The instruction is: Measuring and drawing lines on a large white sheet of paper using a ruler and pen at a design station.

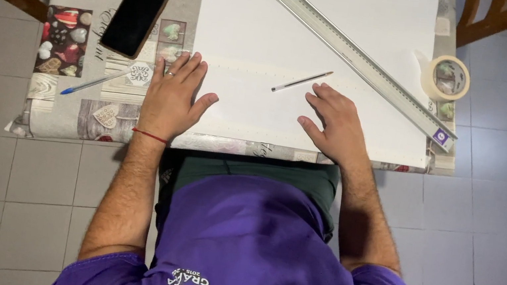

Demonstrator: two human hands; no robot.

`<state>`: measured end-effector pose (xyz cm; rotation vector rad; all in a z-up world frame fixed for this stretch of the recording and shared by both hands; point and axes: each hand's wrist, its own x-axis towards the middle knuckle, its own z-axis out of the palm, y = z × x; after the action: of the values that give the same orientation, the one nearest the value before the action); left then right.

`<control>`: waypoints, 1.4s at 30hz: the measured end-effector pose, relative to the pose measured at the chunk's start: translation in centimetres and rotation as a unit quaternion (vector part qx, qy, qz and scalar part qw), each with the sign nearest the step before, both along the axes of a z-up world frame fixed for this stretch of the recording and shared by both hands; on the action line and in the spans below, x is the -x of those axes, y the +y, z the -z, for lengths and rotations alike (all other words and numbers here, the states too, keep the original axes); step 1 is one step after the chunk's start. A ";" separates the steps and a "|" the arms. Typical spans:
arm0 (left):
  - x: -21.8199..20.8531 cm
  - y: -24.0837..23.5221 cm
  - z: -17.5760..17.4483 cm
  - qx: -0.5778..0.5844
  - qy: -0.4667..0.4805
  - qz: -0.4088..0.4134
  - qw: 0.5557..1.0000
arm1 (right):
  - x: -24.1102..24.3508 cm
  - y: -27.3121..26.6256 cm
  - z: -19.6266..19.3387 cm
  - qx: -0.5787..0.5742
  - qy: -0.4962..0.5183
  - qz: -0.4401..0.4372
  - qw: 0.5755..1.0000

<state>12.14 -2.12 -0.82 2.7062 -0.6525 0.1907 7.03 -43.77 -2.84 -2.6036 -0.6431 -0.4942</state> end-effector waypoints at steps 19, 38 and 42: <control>0.0 0.0 0.4 0.009 -0.006 -0.001 1.000 | 0.1 0.1 -0.4 0.002 0.025 0.004 1.000; 0.1 -0.1 0.0 0.011 -0.006 -0.005 1.000 | 0.2 0.3 -0.5 -0.006 0.017 0.010 1.000; 0.0 0.0 0.2 0.008 -0.004 -0.003 1.000 | 0.2 0.3 -0.3 -0.005 0.013 0.014 1.000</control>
<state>12.14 -2.12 -0.99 2.6929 -0.6425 0.2081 6.84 -43.45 -2.52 -2.6086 -0.5960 -0.4697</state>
